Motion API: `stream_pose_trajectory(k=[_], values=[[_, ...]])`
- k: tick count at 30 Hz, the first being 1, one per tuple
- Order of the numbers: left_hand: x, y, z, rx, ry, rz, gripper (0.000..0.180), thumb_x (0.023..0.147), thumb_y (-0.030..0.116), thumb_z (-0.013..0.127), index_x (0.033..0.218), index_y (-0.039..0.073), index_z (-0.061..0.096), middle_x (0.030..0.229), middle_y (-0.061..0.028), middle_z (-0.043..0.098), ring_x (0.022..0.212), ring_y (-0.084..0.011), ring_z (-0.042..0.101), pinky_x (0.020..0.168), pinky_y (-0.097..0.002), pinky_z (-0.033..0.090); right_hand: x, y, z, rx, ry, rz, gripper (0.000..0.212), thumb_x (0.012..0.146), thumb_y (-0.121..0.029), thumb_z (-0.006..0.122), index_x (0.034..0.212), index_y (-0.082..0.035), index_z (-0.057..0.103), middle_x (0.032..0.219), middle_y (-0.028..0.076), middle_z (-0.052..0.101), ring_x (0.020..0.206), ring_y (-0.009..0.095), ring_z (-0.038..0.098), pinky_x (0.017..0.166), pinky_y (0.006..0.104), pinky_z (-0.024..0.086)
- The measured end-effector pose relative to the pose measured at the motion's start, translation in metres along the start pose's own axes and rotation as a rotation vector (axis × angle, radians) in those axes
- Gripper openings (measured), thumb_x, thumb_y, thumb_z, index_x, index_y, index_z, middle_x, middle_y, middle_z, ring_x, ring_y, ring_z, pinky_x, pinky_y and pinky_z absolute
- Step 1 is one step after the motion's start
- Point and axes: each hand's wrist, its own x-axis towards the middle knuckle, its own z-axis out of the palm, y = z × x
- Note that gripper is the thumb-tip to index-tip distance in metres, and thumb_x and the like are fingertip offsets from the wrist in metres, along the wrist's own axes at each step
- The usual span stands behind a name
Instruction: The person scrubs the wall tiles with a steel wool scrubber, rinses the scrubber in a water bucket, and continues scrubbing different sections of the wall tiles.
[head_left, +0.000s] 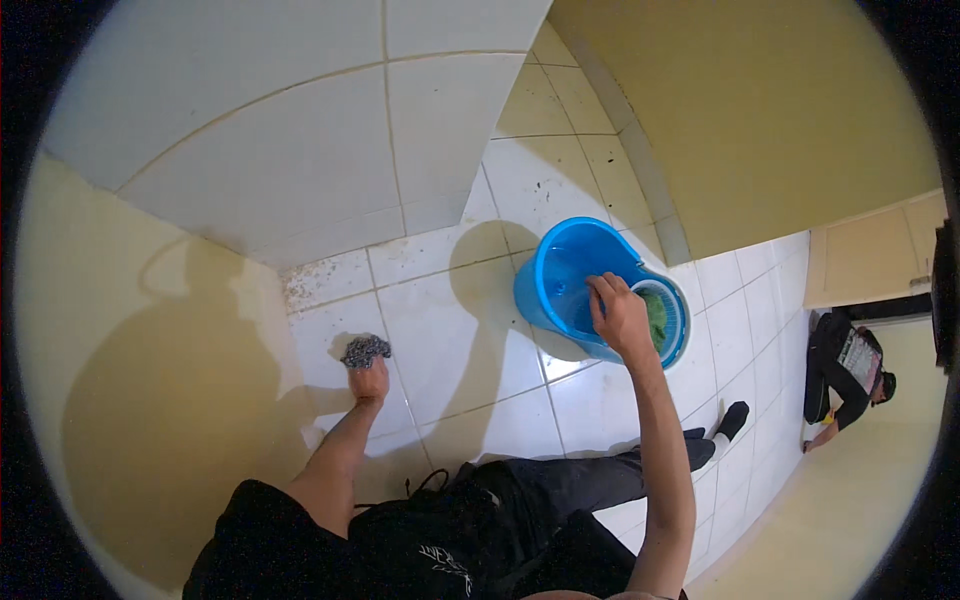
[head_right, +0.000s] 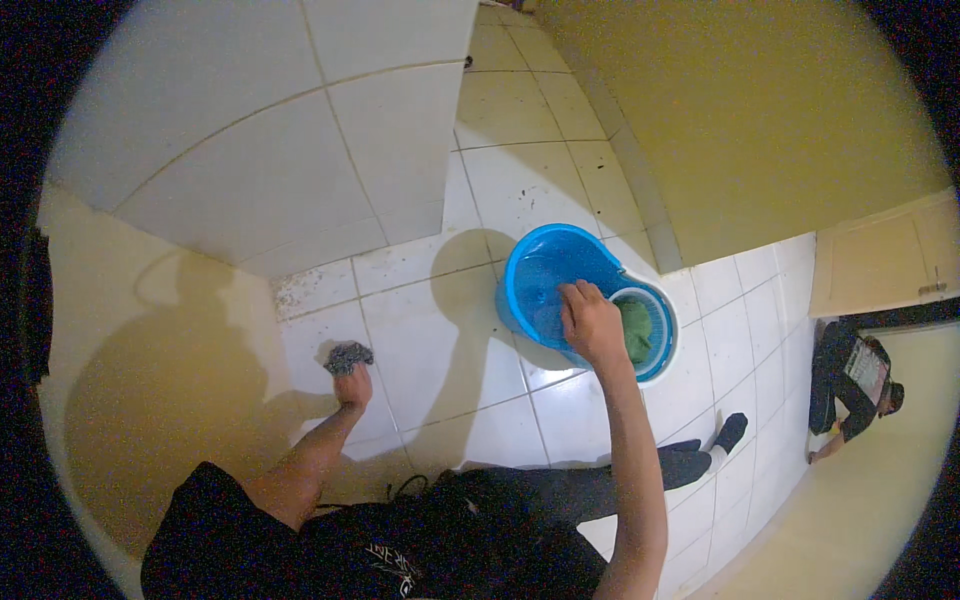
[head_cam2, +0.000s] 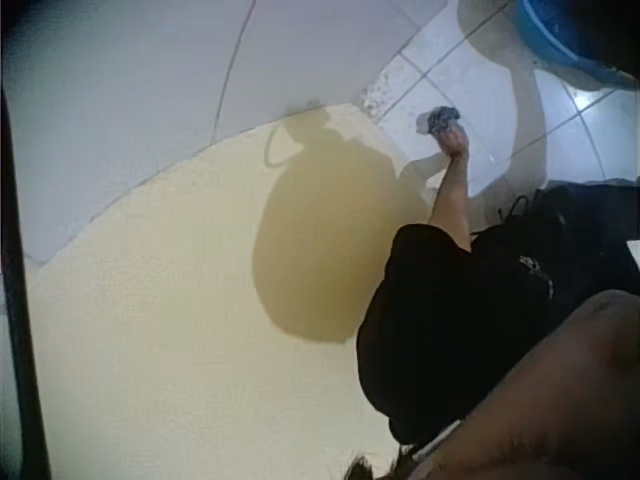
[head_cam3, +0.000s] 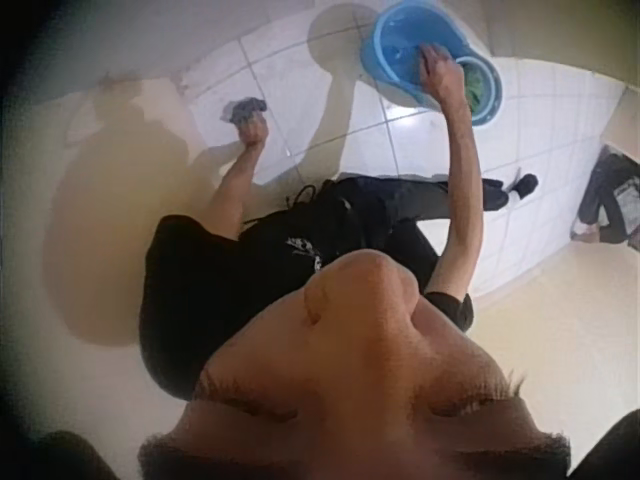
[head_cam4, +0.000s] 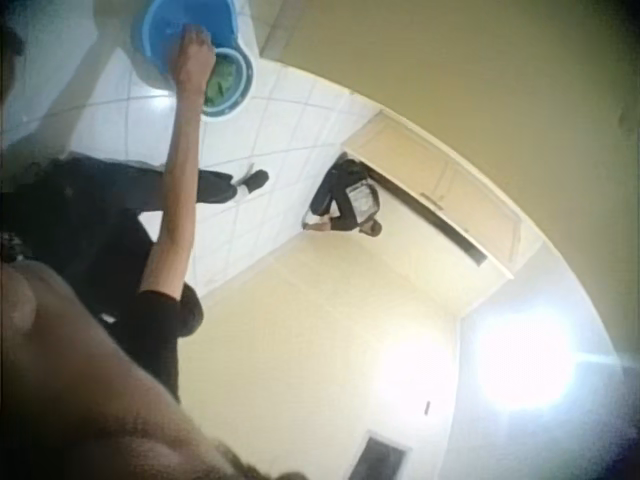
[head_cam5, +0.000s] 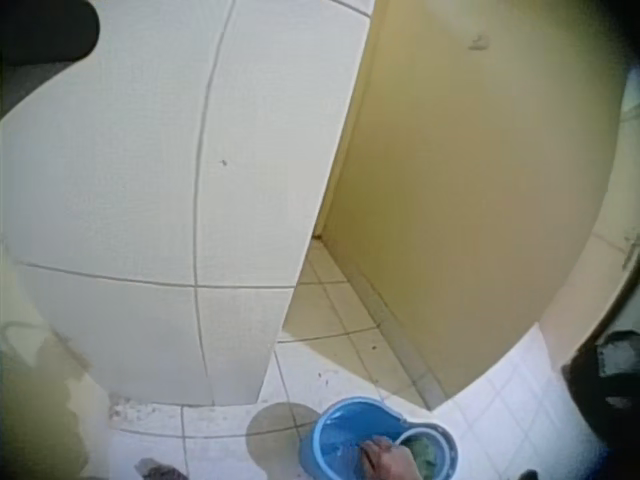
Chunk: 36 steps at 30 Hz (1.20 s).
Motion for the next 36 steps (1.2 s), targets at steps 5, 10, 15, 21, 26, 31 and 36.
stream_pose_trajectory(k=[5, 10, 15, 21, 26, 31, 36], values=[[-0.002, -0.001, 0.004, -0.037, -0.247, -0.169, 0.035, 0.092, 0.018, 0.055, 0.121, -0.002, 0.061, 0.128, -0.0238, 0.059, 0.121, -0.0418, 0.053, 0.107, -0.0514, 0.04, 0.005, 0.014, -0.05, -0.09, -0.168, 0.073, 0.023, 0.088, -0.009, 0.06, 0.111, -0.006, 0.063, 0.102, 0.016, 0.064, 0.093, 0.035, 0.066, 0.079, 0.0458, 0.056], [-0.011, 0.003, 0.008, 0.008, 0.009, -0.033, 0.037, 0.091, 0.019, 0.057, 0.122, -0.001, 0.06, 0.127, -0.0233, 0.059, 0.12, -0.0427, 0.053, 0.107, -0.0514, 0.04, 0.04, 0.039, -0.1, -0.125, -0.246, 0.021, 0.021, 0.09, -0.008, 0.058, 0.11, -0.005, 0.063, 0.101, 0.017, 0.064, 0.092, 0.037, 0.065, 0.077, 0.0474, 0.055], [-0.011, -0.002, 0.005, 0.044, 0.004, 0.057, 0.04, 0.089, 0.02, 0.058, 0.124, 0.002, 0.06, 0.129, -0.0214, 0.059, 0.122, -0.0415, 0.053, 0.108, -0.0513, 0.04, 0.073, 0.04, -0.112, -0.034, -0.302, 0.017, 0.018, 0.092, -0.007, 0.057, 0.108, -0.005, 0.063, 0.101, 0.017, 0.064, 0.095, 0.038, 0.064, 0.08, 0.0467, 0.055], [-0.034, -0.045, 0.043, 0.24, 0.074, 0.13, 0.029, 0.089, 0.019, 0.058, 0.106, -0.002, 0.069, 0.112, -0.0241, 0.066, 0.108, -0.0422, 0.062, 0.099, -0.0535, 0.047, 0.076, 0.042, -0.084, 0.07, -0.402, -0.044, 0.022, 0.092, -0.012, 0.059, 0.111, -0.004, 0.066, 0.112, 0.018, 0.066, 0.102, 0.038, 0.065, 0.088, 0.046, 0.055], [-0.027, -0.038, 0.052, -0.06, 0.297, 0.143, 0.028, 0.09, 0.021, 0.058, 0.097, -0.002, 0.072, 0.108, -0.0235, 0.069, 0.098, -0.0397, 0.067, 0.089, -0.0529, 0.052, 0.069, 0.035, -0.064, 0.038, -0.445, -0.069, 0.023, 0.091, -0.015, 0.06, 0.111, -0.004, 0.066, 0.111, 0.019, 0.067, 0.099, 0.037, 0.066, 0.087, 0.0481, 0.055], [-0.037, -0.026, 0.043, 0.17, 0.161, 0.18, 0.031, 0.093, 0.022, 0.056, 0.102, -0.004, 0.07, 0.115, -0.0252, 0.066, 0.107, -0.0444, 0.063, 0.098, -0.0552, 0.048, 0.078, 0.054, -0.039, -0.015, -0.446, -0.093, 0.021, 0.091, -0.015, 0.06, 0.108, -0.005, 0.066, 0.105, 0.019, 0.067, 0.097, 0.038, 0.066, 0.082, 0.0484, 0.054], [-0.029, -0.025, 0.028, 0.124, 0.146, 0.203, 0.036, 0.092, 0.018, 0.057, 0.116, -0.007, 0.063, 0.124, -0.0263, 0.061, 0.12, -0.0456, 0.055, 0.105, -0.0558, 0.043, 0.084, 0.059, -0.044, 0.061, -0.289, -0.099, 0.018, 0.091, -0.012, 0.06, 0.106, -0.004, 0.065, 0.103, 0.019, 0.067, 0.093, 0.039, 0.066, 0.082, 0.0478, 0.054]])
